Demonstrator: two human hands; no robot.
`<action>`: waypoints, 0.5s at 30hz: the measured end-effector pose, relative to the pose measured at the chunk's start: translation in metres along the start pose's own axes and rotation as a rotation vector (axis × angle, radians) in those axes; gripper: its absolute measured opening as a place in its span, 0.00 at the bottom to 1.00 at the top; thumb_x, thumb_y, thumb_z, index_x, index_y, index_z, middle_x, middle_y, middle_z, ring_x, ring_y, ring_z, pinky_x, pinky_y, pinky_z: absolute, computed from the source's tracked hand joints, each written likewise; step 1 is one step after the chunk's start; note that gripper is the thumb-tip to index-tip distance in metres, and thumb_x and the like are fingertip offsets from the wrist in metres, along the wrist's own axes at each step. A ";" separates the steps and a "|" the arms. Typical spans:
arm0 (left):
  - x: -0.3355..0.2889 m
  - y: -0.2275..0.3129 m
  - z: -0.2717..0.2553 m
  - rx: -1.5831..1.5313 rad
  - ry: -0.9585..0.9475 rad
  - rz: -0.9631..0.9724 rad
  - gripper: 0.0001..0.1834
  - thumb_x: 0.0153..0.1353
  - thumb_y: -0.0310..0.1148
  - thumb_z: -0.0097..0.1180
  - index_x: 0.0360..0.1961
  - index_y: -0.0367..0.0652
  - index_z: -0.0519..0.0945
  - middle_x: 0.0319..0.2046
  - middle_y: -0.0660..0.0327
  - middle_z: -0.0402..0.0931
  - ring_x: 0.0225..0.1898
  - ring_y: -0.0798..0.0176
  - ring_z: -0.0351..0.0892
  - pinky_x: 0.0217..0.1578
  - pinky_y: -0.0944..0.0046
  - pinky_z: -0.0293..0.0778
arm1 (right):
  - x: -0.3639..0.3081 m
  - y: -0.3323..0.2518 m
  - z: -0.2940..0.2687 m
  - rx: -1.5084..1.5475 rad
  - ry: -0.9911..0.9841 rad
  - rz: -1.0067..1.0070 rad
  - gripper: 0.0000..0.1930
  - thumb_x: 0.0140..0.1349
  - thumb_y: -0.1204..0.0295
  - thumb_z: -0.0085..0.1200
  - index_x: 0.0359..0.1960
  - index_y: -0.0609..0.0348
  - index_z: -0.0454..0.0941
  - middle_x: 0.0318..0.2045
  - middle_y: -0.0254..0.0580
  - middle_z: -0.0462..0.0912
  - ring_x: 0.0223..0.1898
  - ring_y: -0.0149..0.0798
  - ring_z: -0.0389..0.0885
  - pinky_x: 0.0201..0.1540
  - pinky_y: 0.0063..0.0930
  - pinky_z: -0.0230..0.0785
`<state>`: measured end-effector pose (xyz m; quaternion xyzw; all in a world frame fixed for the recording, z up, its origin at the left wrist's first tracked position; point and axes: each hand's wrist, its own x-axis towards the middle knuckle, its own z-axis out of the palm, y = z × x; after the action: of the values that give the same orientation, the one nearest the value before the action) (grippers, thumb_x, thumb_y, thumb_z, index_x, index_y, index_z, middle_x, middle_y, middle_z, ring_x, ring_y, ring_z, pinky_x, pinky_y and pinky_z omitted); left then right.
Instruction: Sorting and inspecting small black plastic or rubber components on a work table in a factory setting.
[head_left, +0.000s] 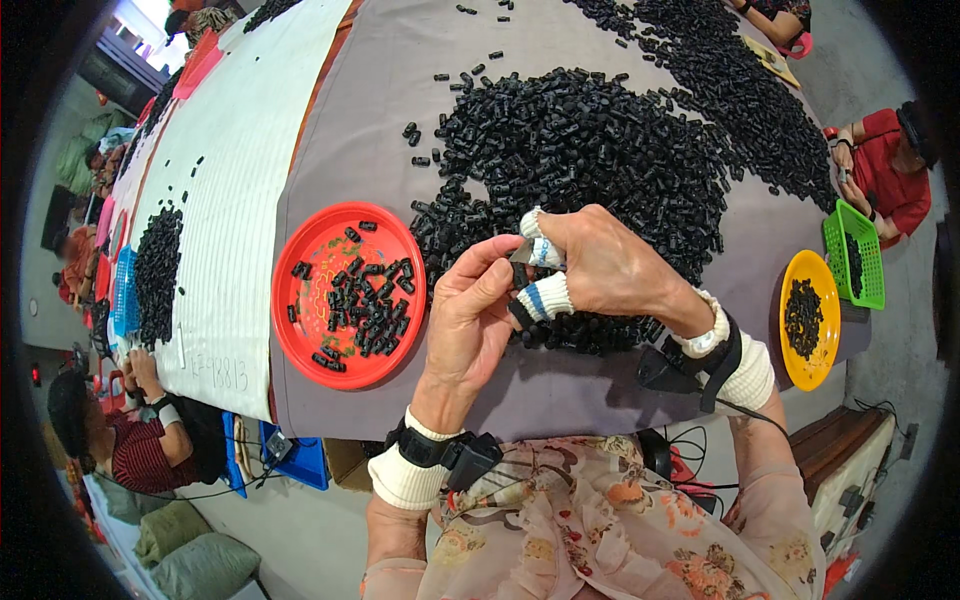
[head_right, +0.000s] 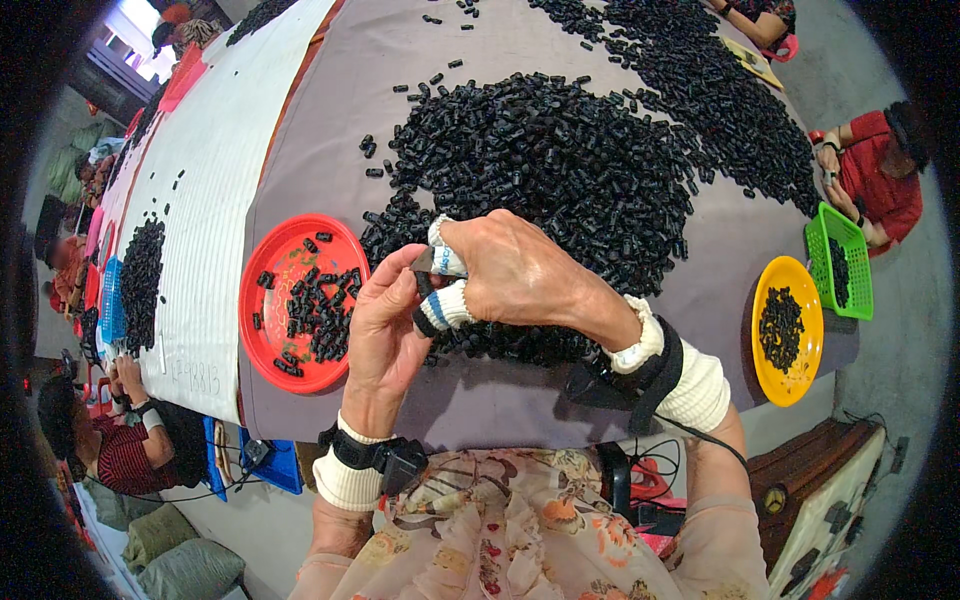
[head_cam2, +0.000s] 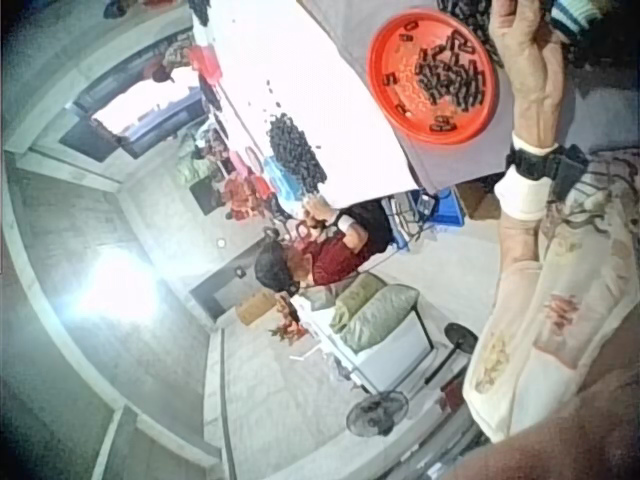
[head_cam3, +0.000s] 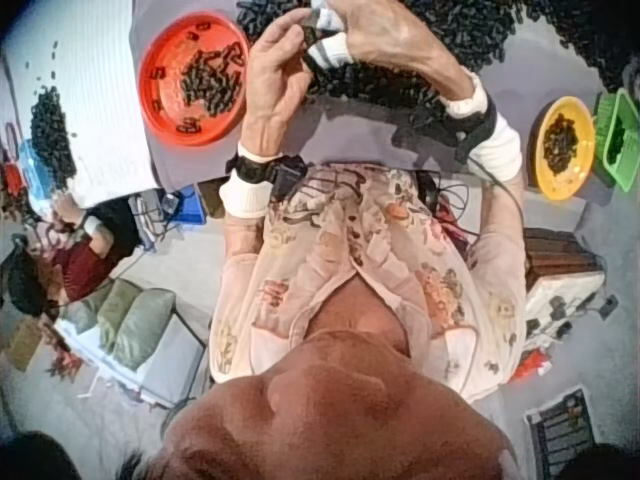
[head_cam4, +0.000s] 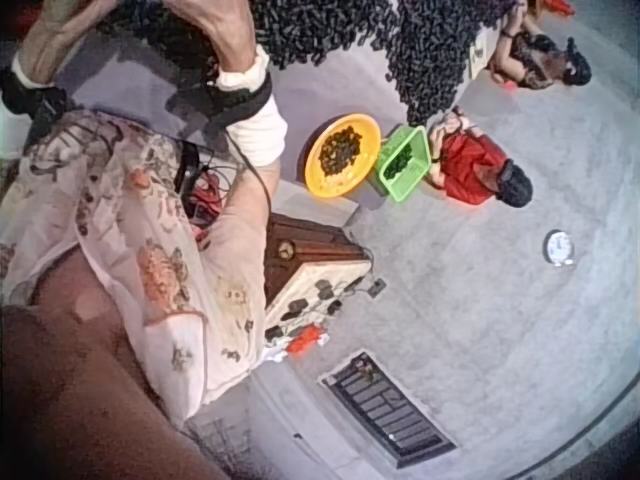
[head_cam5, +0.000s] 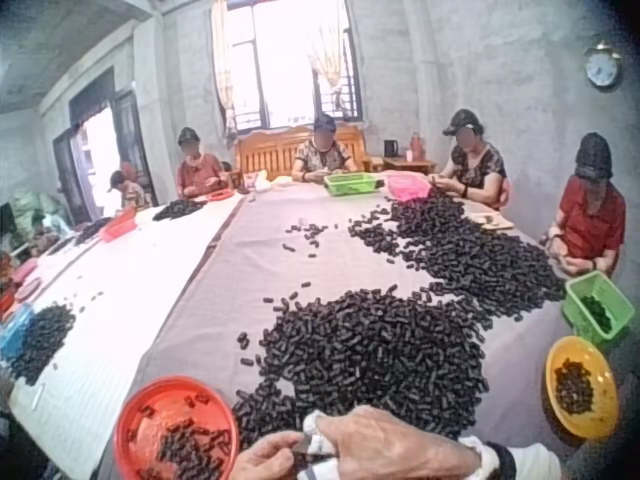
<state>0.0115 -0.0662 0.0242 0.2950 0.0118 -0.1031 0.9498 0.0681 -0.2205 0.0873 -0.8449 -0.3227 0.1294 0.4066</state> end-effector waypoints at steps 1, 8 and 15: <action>0.000 0.000 0.000 0.013 0.003 0.011 0.13 0.60 0.27 0.51 0.45 0.37 0.73 0.38 0.60 0.75 0.39 0.67 0.76 0.41 0.63 0.76 | 0.000 0.000 0.000 -0.008 -0.011 0.006 0.20 0.41 0.60 0.63 0.22 0.67 0.72 0.17 0.52 0.76 0.21 0.50 0.77 0.25 0.36 0.67; 0.001 -0.002 -0.003 0.061 0.034 0.020 0.12 0.59 0.25 0.52 0.44 0.35 0.74 0.38 0.61 0.75 0.37 0.69 0.75 0.39 0.66 0.74 | 0.000 0.007 0.002 -0.026 -0.029 -0.007 0.20 0.42 0.60 0.63 0.21 0.67 0.71 0.16 0.52 0.75 0.20 0.51 0.77 0.24 0.37 0.65; -0.001 0.001 0.005 0.145 0.056 0.050 0.12 0.57 0.24 0.53 0.42 0.34 0.75 0.35 0.61 0.76 0.34 0.71 0.75 0.38 0.70 0.73 | -0.004 0.018 0.011 -0.092 -0.013 -0.070 0.18 0.47 0.62 0.60 0.23 0.66 0.69 0.16 0.52 0.73 0.20 0.54 0.73 0.22 0.37 0.63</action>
<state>0.0106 -0.0685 0.0289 0.3659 0.0236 -0.0715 0.9276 0.0682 -0.2246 0.0659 -0.8501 -0.3601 0.1055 0.3694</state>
